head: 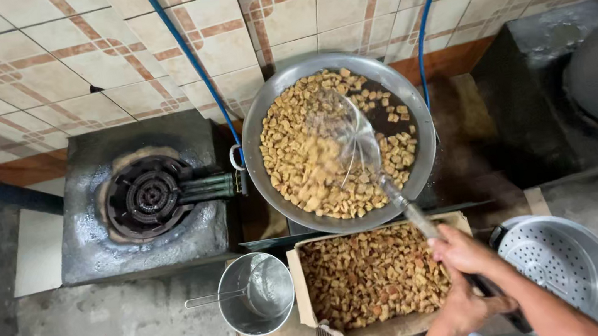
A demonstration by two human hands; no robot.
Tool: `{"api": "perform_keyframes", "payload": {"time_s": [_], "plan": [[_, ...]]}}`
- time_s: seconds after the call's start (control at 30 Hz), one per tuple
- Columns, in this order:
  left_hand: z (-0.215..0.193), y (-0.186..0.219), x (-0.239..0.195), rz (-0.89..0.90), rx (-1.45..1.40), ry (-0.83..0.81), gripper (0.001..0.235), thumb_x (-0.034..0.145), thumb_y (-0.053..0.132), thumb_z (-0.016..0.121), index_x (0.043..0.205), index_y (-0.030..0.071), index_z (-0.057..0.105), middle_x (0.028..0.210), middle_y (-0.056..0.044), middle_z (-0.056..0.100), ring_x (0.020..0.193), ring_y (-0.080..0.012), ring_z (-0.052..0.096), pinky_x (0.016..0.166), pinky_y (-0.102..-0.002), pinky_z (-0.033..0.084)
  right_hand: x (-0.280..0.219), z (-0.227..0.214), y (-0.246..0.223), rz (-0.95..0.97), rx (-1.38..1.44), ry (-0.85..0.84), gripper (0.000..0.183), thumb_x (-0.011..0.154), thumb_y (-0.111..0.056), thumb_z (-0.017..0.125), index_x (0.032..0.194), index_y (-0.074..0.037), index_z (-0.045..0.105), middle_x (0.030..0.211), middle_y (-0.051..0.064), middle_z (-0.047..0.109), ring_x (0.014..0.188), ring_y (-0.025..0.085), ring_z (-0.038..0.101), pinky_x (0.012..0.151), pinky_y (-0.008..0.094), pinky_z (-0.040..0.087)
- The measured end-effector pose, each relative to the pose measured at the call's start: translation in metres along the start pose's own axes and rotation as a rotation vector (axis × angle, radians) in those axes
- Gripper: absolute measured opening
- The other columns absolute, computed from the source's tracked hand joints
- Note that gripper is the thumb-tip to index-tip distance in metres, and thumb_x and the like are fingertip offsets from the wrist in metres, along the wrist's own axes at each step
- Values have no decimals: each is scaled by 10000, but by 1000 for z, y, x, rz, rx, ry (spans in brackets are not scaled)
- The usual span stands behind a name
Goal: The person is stirring fried items in a large pan over a floor-based burner and transferring them into a cardboard box using a metal skimmer.
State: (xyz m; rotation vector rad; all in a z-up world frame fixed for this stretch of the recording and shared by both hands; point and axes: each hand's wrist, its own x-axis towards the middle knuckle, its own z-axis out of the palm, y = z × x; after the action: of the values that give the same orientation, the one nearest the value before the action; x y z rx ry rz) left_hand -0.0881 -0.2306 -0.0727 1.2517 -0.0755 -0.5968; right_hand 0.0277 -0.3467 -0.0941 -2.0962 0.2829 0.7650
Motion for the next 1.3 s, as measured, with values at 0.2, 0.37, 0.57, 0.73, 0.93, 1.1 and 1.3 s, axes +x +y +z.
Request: {"api": "perform_keyframes", "payload": {"time_s": [0.2, 0.37, 0.57, 0.73, 0.93, 1.1, 1.3], "plan": [[-4, -50, 55, -283, -11, 117, 1367, 733, 141, 833, 1662, 55, -167, 1173, -279, 707, 748, -258, 697, 585, -334, 601, 64, 16, 53, 52, 248, -108, 264, 977, -278, 632, 973, -14, 631, 695, 75, 671, 586, 170, 617, 564, 327, 514], [20, -50, 113, -453, -2, 217, 1378, 757, 117, 847, 1627, 89, -220, 1166, -153, 680, 756, -231, 708, 595, -343, 612, 105, -18, 76, 148, 221, -103, 260, 954, -276, 665, 999, -21, 634, 724, 114, 656, 560, 190, 590, 542, 380, 507], [72, -49, 175, 15, -271, 335, 1129, 855, 131, 878, 1679, 32, 112, 1351, -213, 642, 1059, -203, 673, 790, -335, 604, 140, -91, 80, -348, -420, 163, 349, 954, -336, 645, 1051, -1, 623, 999, 292, 717, 923, 475, 682, 790, 530, 551], [110, -21, 226, 238, -215, 345, 1061, 847, 17, 843, 1668, 54, 173, 1433, -213, 598, 1186, -256, 648, 903, -378, 586, 129, -174, 32, -294, -511, 197, 355, 971, -318, 576, 1159, -18, 545, 1018, 338, 701, 982, 541, 658, 839, 606, 529], [63, 3, 297, 39, -665, 188, 984, 857, -10, 772, 1648, 147, 206, 1296, -149, 613, 986, -325, 697, 785, -459, 622, 174, -200, -46, -205, -624, 239, 305, 1015, -266, 521, 1190, -18, 500, 1002, 363, 696, 981, 571, 657, 872, 636, 522], [27, -31, 310, 45, -768, 160, 851, 915, -34, 724, 1623, 94, 269, 1266, -164, 656, 1004, -315, 731, 800, -493, 652, 228, -164, -29, -131, -672, 137, 328, 965, -177, 506, 1258, -28, 504, 1031, 366, 688, 1009, 549, 676, 886, 618, 543], [30, -12, 234, 61, -841, 282, 839, 879, -99, 697, 1593, 135, 323, 1254, -112, 646, 994, -296, 731, 744, -497, 641, 210, -117, -2, -281, -717, -23, 381, 944, -213, 573, 1257, -6, 513, 1031, 364, 700, 1030, 537, 669, 892, 589, 548]]}}
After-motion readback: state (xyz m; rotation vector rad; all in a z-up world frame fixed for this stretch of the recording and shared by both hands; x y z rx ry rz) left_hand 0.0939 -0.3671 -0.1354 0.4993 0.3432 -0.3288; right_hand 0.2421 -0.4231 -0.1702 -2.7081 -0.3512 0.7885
